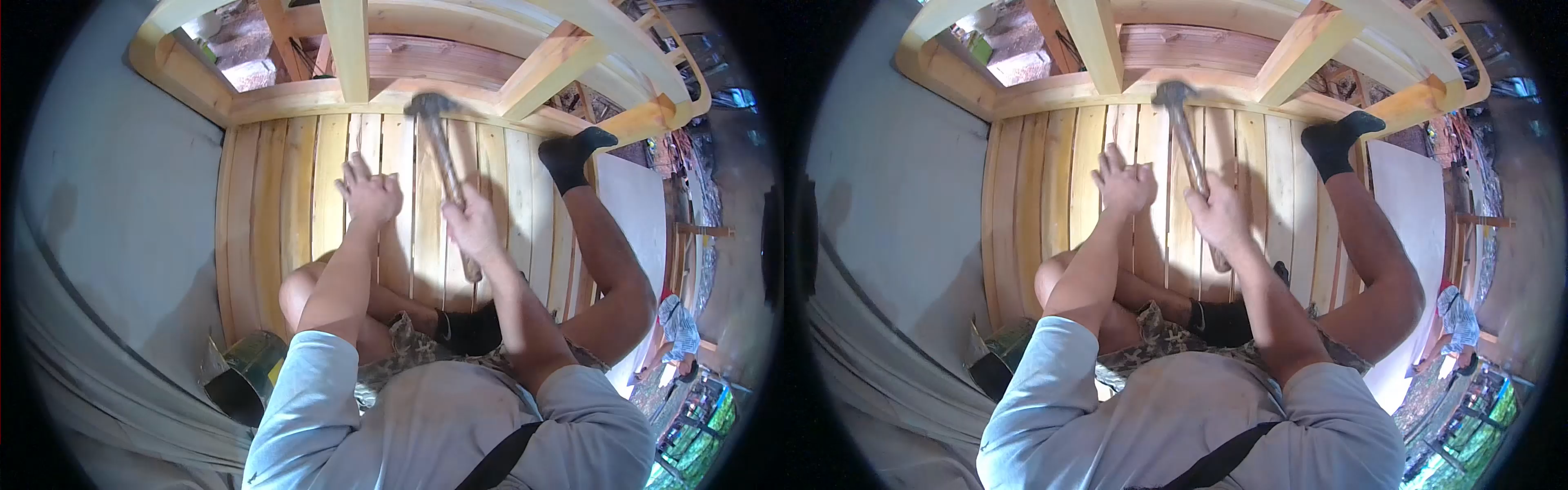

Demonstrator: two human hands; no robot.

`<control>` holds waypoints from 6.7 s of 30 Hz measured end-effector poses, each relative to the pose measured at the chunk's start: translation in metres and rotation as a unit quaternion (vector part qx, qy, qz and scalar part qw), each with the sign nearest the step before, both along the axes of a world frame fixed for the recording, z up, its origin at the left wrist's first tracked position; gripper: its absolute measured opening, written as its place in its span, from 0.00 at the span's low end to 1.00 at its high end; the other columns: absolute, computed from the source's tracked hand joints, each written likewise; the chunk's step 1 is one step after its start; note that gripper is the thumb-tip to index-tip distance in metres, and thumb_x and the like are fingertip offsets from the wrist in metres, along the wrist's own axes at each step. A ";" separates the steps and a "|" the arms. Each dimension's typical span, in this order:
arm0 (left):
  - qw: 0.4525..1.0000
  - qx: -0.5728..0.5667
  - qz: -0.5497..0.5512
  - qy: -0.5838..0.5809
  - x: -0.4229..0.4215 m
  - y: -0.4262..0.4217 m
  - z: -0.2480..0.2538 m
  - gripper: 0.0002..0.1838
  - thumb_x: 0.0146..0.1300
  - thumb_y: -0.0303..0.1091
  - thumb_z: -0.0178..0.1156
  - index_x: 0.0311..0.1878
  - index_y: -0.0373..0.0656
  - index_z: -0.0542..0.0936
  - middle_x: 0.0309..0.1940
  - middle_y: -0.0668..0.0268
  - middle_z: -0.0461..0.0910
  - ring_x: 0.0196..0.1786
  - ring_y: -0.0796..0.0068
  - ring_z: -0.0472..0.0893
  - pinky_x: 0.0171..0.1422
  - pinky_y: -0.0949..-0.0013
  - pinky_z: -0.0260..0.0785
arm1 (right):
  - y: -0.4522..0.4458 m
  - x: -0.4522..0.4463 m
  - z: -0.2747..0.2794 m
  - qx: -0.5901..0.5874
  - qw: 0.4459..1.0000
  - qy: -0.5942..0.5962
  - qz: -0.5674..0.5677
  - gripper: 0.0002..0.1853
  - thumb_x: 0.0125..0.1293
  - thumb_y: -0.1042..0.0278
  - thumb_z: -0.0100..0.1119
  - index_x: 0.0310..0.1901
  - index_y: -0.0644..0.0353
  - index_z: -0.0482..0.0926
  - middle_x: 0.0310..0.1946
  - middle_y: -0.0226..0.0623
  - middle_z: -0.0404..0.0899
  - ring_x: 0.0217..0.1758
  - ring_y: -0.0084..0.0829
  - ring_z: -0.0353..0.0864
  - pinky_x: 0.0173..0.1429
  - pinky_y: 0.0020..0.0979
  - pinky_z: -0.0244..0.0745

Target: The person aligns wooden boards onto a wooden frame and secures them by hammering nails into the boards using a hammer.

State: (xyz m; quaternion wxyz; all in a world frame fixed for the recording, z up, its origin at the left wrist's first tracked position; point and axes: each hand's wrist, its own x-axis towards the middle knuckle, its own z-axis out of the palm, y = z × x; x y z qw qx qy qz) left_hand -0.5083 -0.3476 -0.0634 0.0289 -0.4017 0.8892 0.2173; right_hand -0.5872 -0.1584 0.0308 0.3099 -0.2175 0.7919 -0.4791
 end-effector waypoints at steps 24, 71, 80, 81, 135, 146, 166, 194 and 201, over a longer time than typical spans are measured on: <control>0.953 0.045 -0.235 -0.186 0.009 0.001 0.023 0.34 0.66 0.51 0.62 0.72 0.44 0.76 0.85 0.44 0.37 0.86 0.35 0.38 0.84 0.31 0.40 | -0.009 -0.039 -0.011 0.175 0.982 -0.037 -0.054 0.20 0.78 0.52 0.54 0.46 0.67 0.76 0.23 0.41 0.79 0.24 0.37 0.82 0.32 0.38 0.79; 0.985 0.121 -0.120 -0.041 0.001 0.001 0.054 0.29 0.68 0.55 0.59 0.65 0.47 0.82 0.83 0.38 0.44 0.83 0.27 0.43 0.85 0.32 0.38 | -0.047 -0.052 -0.032 0.239 0.966 0.078 0.054 0.22 0.77 0.51 0.54 0.46 0.69 0.76 0.28 0.52 0.81 0.35 0.54 0.84 0.46 0.50 0.77; 0.986 0.154 -0.031 -0.061 0.008 -0.021 0.062 0.27 0.69 0.45 0.52 0.65 0.41 0.81 0.83 0.36 0.37 0.82 0.19 0.35 0.82 0.24 0.31 | -0.031 -0.066 -0.045 0.206 0.952 0.219 0.062 0.23 0.76 0.51 0.54 0.48 0.70 0.78 0.34 0.61 0.83 0.41 0.63 0.85 0.46 0.52 0.77; 0.985 0.160 -0.012 -0.059 0.007 -0.021 0.058 0.28 0.69 0.44 0.51 0.67 0.40 0.80 0.84 0.36 0.37 0.82 0.20 0.34 0.82 0.24 0.30 | -0.032 -0.059 -0.043 0.209 0.951 0.217 0.065 0.23 0.76 0.51 0.54 0.48 0.70 0.78 0.34 0.61 0.83 0.41 0.63 0.85 0.46 0.52 0.77; 0.970 0.234 0.052 -0.040 0.002 -0.026 0.071 0.27 0.70 0.46 0.55 0.64 0.36 0.80 0.81 0.27 0.32 0.81 0.15 0.31 0.77 0.16 0.29 | -0.113 -0.011 0.010 0.088 0.959 0.237 0.126 0.20 0.76 0.53 0.58 0.49 0.67 0.77 0.35 0.56 0.83 0.38 0.58 0.84 0.44 0.49 0.77; 0.959 0.240 0.048 -0.140 -0.004 -0.043 0.055 0.32 0.69 0.50 0.53 0.74 0.49 0.74 0.81 0.28 0.28 0.81 0.17 0.28 0.80 0.24 0.46 | -0.163 -0.035 -0.017 0.153 0.929 0.279 0.190 0.19 0.75 0.54 0.60 0.46 0.67 0.77 0.39 0.63 0.82 0.44 0.63 0.83 0.47 0.53 0.77; 0.944 0.296 0.071 -0.131 -0.006 -0.045 0.063 0.33 0.81 0.48 0.38 0.80 0.36 0.61 0.83 0.38 0.23 0.83 0.26 0.24 0.81 0.23 0.34 | -0.160 -0.059 -0.049 0.155 0.903 0.332 0.227 0.18 0.75 0.55 0.60 0.44 0.67 0.79 0.30 0.57 0.81 0.39 0.59 0.83 0.45 0.47 0.76; 0.945 0.290 0.121 -0.091 0.008 -0.091 0.066 0.27 0.70 0.40 0.55 0.72 0.47 0.78 0.81 0.29 0.22 0.79 0.14 0.22 0.75 0.13 0.35 | -0.227 -0.032 -0.023 0.155 0.897 0.294 0.293 0.21 0.75 0.52 0.57 0.52 0.67 0.76 0.40 0.61 0.84 0.47 0.63 0.84 0.51 0.56 0.77; 0.941 0.298 0.124 -0.103 0.004 -0.092 0.058 0.28 0.70 0.40 0.56 0.72 0.44 0.77 0.81 0.28 0.22 0.78 0.11 0.23 0.73 0.11 0.37 | -0.214 -0.035 -0.057 0.072 0.929 0.272 0.240 0.21 0.76 0.51 0.57 0.51 0.64 0.78 0.37 0.59 0.84 0.45 0.61 0.85 0.51 0.52 0.77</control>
